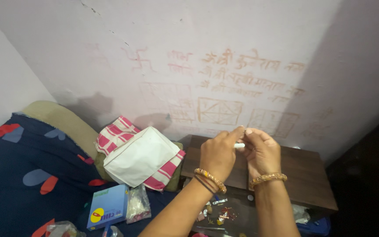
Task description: The person organizes small sewing supplies and various items within a wooden drawer. They take items out of a blue box and plastic packaging by hand, handle them individually, and arrange them inside the drawer compartments.
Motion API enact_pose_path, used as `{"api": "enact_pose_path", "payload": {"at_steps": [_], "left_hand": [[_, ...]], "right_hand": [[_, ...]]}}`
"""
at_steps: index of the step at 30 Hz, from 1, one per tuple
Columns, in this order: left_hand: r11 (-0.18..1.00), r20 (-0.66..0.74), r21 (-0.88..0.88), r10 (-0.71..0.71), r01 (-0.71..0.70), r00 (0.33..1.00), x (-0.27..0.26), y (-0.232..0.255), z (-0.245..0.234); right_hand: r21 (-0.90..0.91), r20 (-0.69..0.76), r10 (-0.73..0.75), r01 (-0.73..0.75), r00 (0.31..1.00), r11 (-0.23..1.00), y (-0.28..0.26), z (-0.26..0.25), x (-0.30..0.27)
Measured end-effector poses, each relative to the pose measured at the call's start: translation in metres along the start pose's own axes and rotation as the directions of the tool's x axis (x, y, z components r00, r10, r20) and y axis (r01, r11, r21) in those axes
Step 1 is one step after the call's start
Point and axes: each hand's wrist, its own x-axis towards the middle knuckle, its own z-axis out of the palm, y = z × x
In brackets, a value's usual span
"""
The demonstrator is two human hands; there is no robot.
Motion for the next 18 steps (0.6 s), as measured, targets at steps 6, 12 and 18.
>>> {"api": "enact_pose_path", "payload": {"at_steps": [6, 12, 18], "left_hand": [[0.980, -0.115, -0.199, -0.054, 0.030, 0.992, 0.001, 0.001, -0.001], [0.849, -0.044, -0.462, -0.311, 0.256, 0.949, 0.009, 0.001, -0.003], [0.755, 0.000, -0.581, -0.374, 0.304, 0.928, 0.005, -0.005, 0.001]], "right_hand": [[0.014, 0.070, -0.038, 0.037, 0.997, 0.999, -0.005, 0.002, 0.001], [0.116, 0.155, 0.052, -0.070, 0.987, 0.991, -0.011, 0.001, 0.003], [0.068, 0.194, 0.037, -0.051, 0.980, 0.996, -0.010, 0.007, -0.001]]}}
